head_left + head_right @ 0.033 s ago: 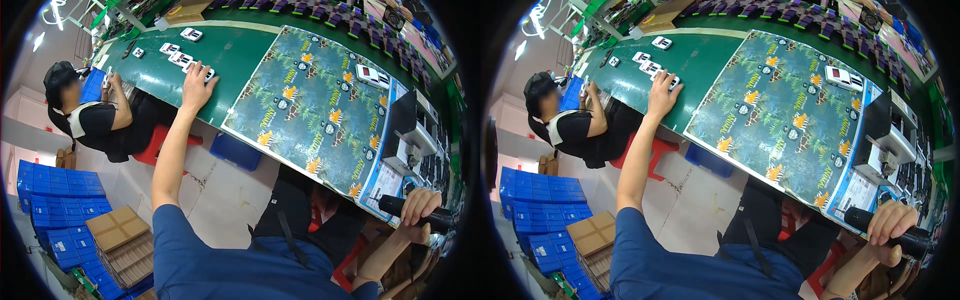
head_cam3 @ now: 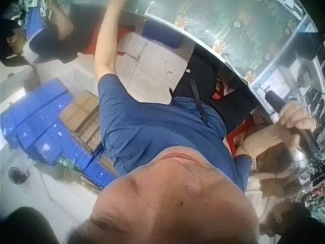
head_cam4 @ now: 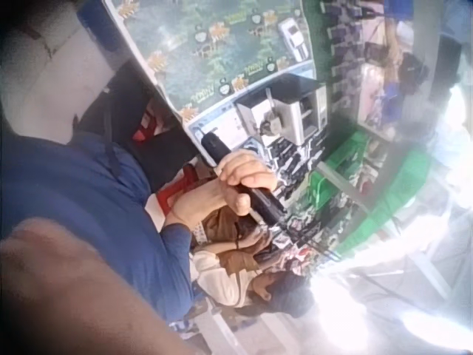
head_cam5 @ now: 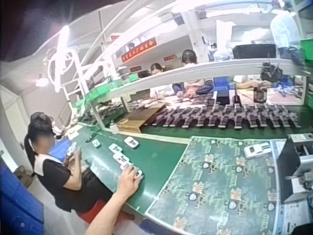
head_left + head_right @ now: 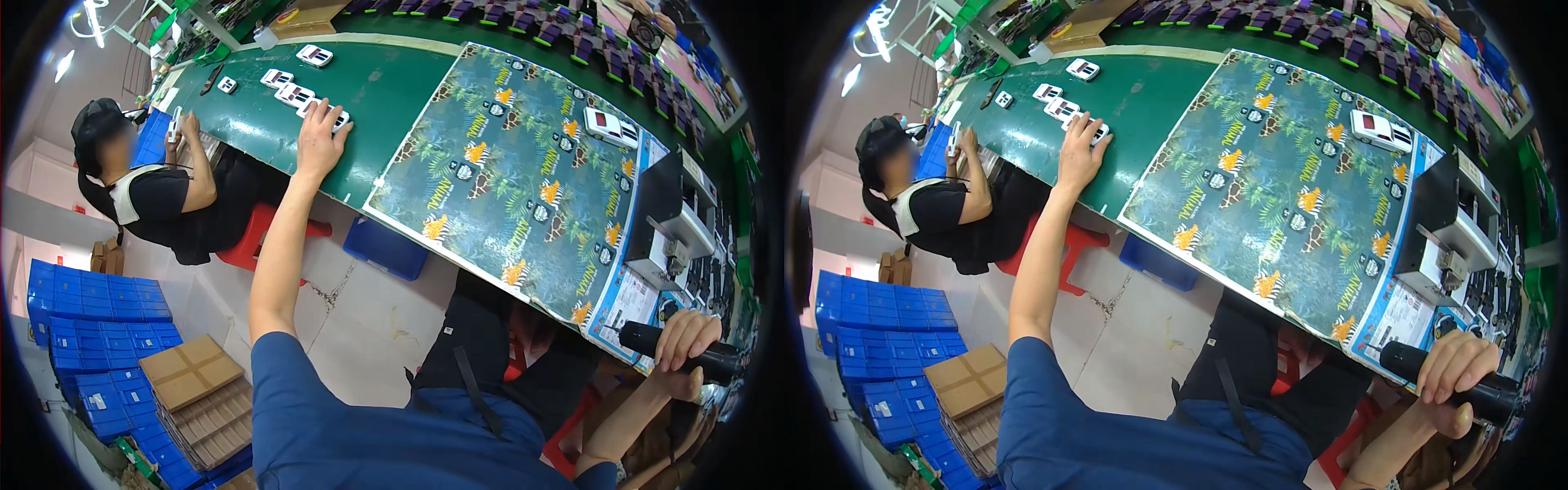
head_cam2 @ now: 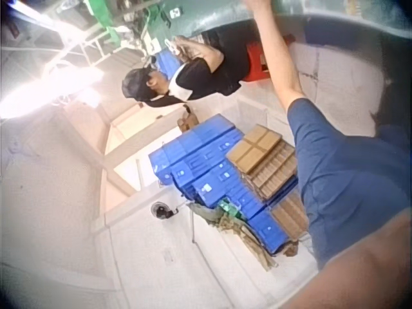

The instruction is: Assembling toy car components using an electric screwdriver on a factory assembly line.

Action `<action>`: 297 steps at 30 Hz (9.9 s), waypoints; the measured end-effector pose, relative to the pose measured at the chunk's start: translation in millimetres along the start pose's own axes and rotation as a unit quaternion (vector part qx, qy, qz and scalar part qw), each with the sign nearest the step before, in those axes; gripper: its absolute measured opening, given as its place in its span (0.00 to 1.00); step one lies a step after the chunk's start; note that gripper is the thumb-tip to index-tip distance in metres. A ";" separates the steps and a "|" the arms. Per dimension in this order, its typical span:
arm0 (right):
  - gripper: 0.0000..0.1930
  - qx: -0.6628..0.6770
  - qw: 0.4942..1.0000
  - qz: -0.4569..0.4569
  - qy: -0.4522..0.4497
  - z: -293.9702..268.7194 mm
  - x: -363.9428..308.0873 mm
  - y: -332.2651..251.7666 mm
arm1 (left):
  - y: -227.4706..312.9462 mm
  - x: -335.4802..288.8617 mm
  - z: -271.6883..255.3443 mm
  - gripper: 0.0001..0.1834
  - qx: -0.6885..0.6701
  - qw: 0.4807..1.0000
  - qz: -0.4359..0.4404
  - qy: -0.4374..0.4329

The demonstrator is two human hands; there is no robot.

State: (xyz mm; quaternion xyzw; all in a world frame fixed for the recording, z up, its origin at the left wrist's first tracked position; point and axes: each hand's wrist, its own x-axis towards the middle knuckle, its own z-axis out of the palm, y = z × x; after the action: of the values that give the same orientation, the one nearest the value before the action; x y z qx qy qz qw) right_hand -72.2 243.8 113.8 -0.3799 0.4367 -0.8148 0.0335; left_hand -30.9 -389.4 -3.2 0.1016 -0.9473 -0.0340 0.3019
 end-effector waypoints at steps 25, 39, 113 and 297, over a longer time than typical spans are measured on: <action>0.18 0.033 0.980 -0.014 -0.193 -28.4 -37.7 -103.8 | 450.1 -84.3 -27.8 0.14 -0.496 0.860 0.118 -0.029; 0.20 -0.020 0.992 -0.026 -0.120 -59.5 -91.5 -165.3 | 632.1 -85.0 5.6 0.43 -0.313 0.927 0.088 -0.185; 0.05 -0.153 0.981 -0.073 0.089 -0.7 26.7 -4.1 | 478.8 -90.5 -24.4 0.14 -0.783 0.439 -0.320 -0.304; 0.07 -0.259 0.929 -0.083 0.253 -12.1 59.2 -29.2 | 493.8 -104.3 -21.4 0.14 -0.820 0.405 -0.320 -0.249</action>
State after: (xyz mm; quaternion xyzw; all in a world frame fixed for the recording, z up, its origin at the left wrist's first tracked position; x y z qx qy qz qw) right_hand -113.9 247.2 166.2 -0.1916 0.5933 -0.7424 -0.2452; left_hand -20.3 115.2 17.5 0.0879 -0.3981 -0.9122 -0.0409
